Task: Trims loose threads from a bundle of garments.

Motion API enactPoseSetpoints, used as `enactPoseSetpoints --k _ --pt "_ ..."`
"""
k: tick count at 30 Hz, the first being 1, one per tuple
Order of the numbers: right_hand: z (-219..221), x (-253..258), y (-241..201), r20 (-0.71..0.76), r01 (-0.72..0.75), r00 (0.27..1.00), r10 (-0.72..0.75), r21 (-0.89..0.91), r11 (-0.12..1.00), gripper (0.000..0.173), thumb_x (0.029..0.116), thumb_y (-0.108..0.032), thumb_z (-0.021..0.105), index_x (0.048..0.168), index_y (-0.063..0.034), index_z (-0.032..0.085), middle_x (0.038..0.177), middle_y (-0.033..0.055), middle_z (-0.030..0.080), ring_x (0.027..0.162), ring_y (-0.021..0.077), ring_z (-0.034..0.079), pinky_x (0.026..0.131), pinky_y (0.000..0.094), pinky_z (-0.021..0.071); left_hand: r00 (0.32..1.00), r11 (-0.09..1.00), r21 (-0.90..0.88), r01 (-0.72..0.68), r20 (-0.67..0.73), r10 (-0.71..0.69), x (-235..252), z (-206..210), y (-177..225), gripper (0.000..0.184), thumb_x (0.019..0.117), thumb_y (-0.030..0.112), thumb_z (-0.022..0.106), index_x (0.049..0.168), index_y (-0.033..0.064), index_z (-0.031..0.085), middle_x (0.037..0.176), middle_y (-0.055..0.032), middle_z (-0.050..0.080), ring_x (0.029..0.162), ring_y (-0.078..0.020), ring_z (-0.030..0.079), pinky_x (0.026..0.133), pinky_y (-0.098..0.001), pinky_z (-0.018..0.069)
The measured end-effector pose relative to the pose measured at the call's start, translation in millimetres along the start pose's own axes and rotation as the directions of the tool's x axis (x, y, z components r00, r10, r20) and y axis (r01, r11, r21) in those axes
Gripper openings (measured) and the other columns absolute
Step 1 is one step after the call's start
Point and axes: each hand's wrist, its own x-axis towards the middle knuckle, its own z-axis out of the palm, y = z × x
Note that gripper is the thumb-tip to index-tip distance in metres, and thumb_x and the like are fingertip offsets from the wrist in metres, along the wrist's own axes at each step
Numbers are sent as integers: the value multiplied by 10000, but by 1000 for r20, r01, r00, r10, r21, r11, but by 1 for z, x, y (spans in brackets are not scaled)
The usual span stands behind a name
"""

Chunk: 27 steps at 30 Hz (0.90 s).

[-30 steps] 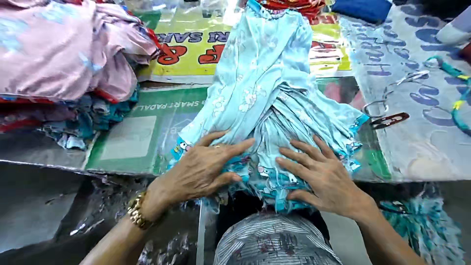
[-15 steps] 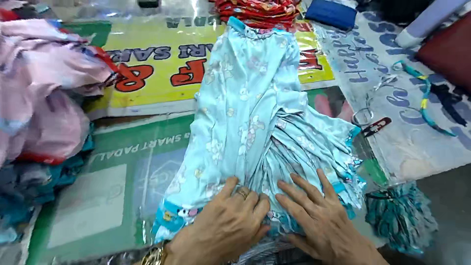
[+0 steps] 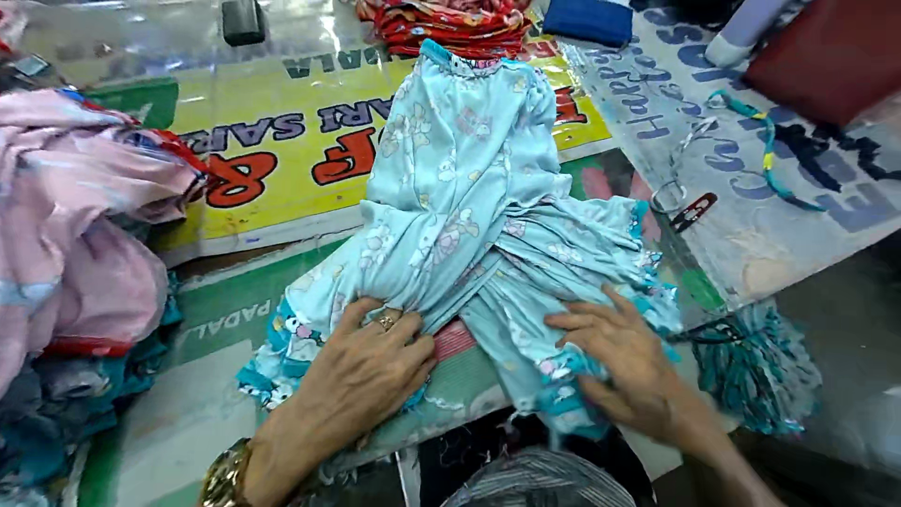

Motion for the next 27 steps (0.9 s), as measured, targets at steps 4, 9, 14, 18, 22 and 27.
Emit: enactPoseSetpoints --k 4,9,14,18,22,27 --pt "12 -10 -70 1 129 992 -129 -21 991 253 1061 -383 510 1078 -208 692 1264 -16 725 1276 178 635 1165 533 398 997 999 0 52 -48 -52 -3 6 7 397 1029 433 448 887 134 669 908 -90 678 870 -292 673 936 -568 451" --pt "-54 -20 -26 -195 102 976 -100 -1 995 263 1080 -260 503 1155 -127 717 1176 40 753 1115 141 705 1011 375 557 984 966 -206 158 -45 -170 15 -24 23 459 1054 483 394 1166 154 694 1181 -73 718 1080 -265 691 980 -584 458" --pt "-105 -2 123 -142 -379 924 355 -475 794 413 929 82 582 1311 -48 672 1393 200 629 1237 466 613 931 695 492 978 988 -143 -61 -207 30 122 -46 58 312 1046 242 479 1157 73 717 1253 -100 703 1176 -279 674 987 -570 494" --pt "-98 -4 185 -20 -351 914 406 -544 762 471 956 24 621 1403 -123 641 1467 172 589 1379 487 493 1033 779 356 983 981 -123 -147 -126 132 206 6 71 541 1051 494 444 1396 114 614 1450 -86 609 1389 -306 533 1124 -706 301" --pt "-105 -12 185 -61 -274 952 300 -606 746 237 961 -37 664 1188 -50 731 1136 243 691 1152 481 628 961 704 457 983 955 -259 -148 71 171 208 34 92 692 991 710 375 1202 138 704 1038 -69 739 1088 -290 697 1118 -807 184" --pt "-97 -30 178 -153 -396 914 375 -539 744 284 1008 -152 634 1223 30 669 1081 301 660 925 503 680 719 660 534 980 929 -326 -177 27 196 151 -8 118 630 1003 701 366 926 181 714 842 -10 643 907 -222 661 1087 -705 310"
